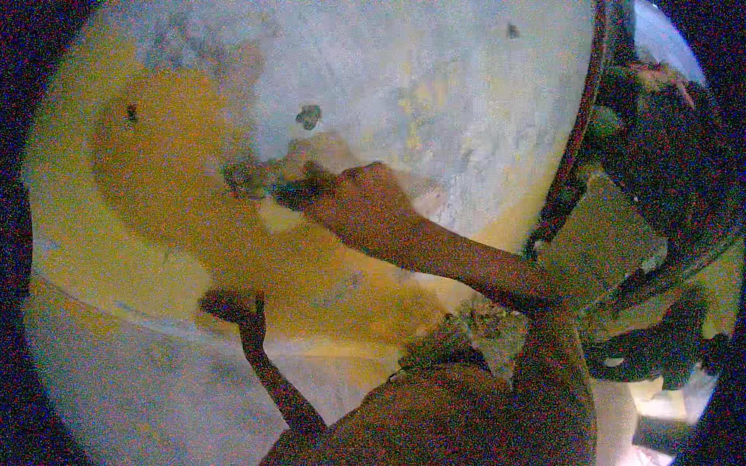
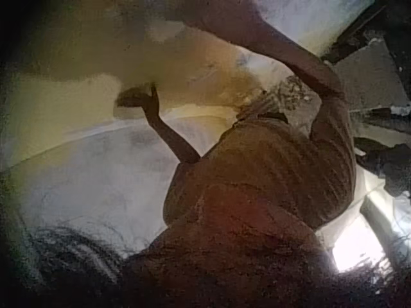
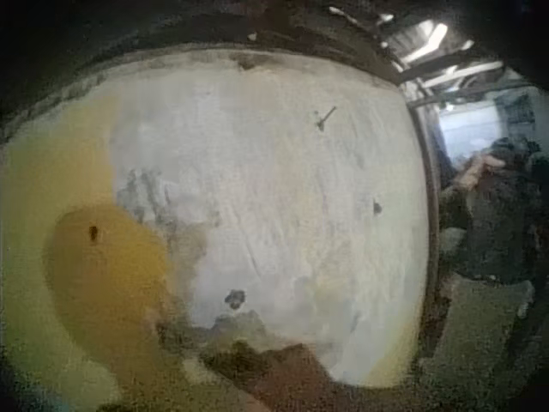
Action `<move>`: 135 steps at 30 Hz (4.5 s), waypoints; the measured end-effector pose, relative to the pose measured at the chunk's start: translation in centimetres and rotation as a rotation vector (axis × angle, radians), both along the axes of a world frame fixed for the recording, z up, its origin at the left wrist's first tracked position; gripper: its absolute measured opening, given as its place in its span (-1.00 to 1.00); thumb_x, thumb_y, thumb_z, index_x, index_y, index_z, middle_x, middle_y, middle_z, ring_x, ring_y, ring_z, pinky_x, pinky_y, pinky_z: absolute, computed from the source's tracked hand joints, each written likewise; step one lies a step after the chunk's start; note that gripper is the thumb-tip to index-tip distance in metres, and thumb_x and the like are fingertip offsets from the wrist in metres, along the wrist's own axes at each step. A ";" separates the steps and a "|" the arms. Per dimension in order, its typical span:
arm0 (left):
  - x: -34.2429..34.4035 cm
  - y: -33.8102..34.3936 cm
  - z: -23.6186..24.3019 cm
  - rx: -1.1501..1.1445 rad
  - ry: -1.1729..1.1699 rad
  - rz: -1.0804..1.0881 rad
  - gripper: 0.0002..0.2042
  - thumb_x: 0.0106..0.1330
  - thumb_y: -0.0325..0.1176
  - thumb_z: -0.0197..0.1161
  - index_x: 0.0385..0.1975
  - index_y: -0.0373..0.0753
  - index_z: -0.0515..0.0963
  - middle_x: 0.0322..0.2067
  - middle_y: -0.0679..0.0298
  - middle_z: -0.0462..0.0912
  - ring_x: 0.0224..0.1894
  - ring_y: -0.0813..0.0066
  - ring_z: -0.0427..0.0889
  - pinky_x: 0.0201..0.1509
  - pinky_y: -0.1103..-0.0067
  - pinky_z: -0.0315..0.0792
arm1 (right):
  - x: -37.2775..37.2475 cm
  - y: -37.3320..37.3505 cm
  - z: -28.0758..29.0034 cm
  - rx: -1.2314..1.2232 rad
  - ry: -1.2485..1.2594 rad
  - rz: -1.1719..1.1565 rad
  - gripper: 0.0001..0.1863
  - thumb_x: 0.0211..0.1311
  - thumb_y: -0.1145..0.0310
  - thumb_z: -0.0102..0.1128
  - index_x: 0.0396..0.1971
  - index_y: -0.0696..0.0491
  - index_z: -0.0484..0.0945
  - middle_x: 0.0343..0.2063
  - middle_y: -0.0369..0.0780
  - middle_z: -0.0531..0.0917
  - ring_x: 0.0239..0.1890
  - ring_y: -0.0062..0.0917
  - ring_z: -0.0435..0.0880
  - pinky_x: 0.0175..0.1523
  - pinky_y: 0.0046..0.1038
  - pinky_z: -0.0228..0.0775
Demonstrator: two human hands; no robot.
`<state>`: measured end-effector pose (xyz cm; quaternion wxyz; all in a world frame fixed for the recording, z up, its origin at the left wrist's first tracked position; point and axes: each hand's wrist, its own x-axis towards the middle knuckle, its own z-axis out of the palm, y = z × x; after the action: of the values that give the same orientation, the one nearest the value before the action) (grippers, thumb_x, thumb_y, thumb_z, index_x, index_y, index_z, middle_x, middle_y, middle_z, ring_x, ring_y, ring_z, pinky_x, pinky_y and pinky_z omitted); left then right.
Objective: Scraping old paint or plaster from an indoor wall using a putty knife.
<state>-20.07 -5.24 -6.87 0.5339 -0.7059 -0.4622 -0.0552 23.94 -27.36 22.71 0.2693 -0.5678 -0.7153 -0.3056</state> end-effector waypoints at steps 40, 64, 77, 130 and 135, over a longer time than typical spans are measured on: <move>5.8 -2.8 5.8 -0.373 -0.809 -0.304 0.24 0.31 0.38 0.22 0.54 -0.45 -0.42 0.48 -0.48 -0.61 0.54 -0.47 -0.64 0.51 -0.23 -0.64 | -3.7 1.3 1.5 0.097 0.229 -0.095 -0.55 0.17 0.32 0.46 0.08 -0.38 0.74 -0.39 -0.35 0.65 -0.52 -0.42 0.68 -0.44 -0.36 0.58; 3.3 -5.9 7.6 -0.378 -0.727 -0.350 0.22 0.24 0.34 0.33 0.59 -0.32 -0.30 0.58 -0.25 -0.46 0.60 -0.32 -0.49 0.59 -0.13 -0.46 | -4.1 1.9 -0.3 0.123 0.327 -0.097 -0.51 0.23 0.31 0.44 0.16 -0.41 0.70 -0.45 -0.30 0.65 -0.56 -0.41 0.64 -0.43 -0.36 0.55; -0.9 -12.0 5.9 -0.644 -1.195 -0.459 -0.21 0.49 -0.22 0.27 0.61 -0.10 -0.03 0.63 0.06 -0.25 0.66 0.07 -0.27 0.65 0.11 -0.20 | -1.9 1.8 2.4 0.078 0.178 -0.217 -0.50 0.16 0.30 0.48 0.12 -0.45 0.72 -0.45 -0.27 0.66 -0.55 -0.38 0.68 -0.42 -0.34 0.57; 3.6 -10.2 6.5 -0.736 -1.107 -0.540 -0.10 0.48 -0.18 0.28 0.62 -0.15 -0.22 0.63 0.08 -0.40 0.62 -0.17 -0.52 0.64 0.01 -0.28 | -3.8 2.7 3.4 0.245 0.354 0.004 -0.62 0.25 0.36 0.41 0.06 -0.29 0.75 -0.55 -0.23 0.56 -0.60 -0.35 0.60 -0.48 -0.32 0.49; 2.2 -12.8 0.6 -1.217 -1.231 -0.531 -0.15 0.53 -0.08 0.19 0.62 -0.16 -0.20 0.63 0.07 -0.42 0.64 -0.01 -0.47 0.64 0.07 -0.20 | -3.1 1.4 0.8 0.109 0.306 -0.134 -0.52 0.27 0.30 0.39 0.20 -0.35 0.66 -0.53 -0.24 0.56 -0.58 -0.35 0.61 -0.48 -0.31 0.48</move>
<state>-17.87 -18.06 -6.24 -0.3036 -0.7952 -0.4373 -0.2901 20.82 -25.94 23.51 0.3843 -0.6390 -0.6087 -0.2710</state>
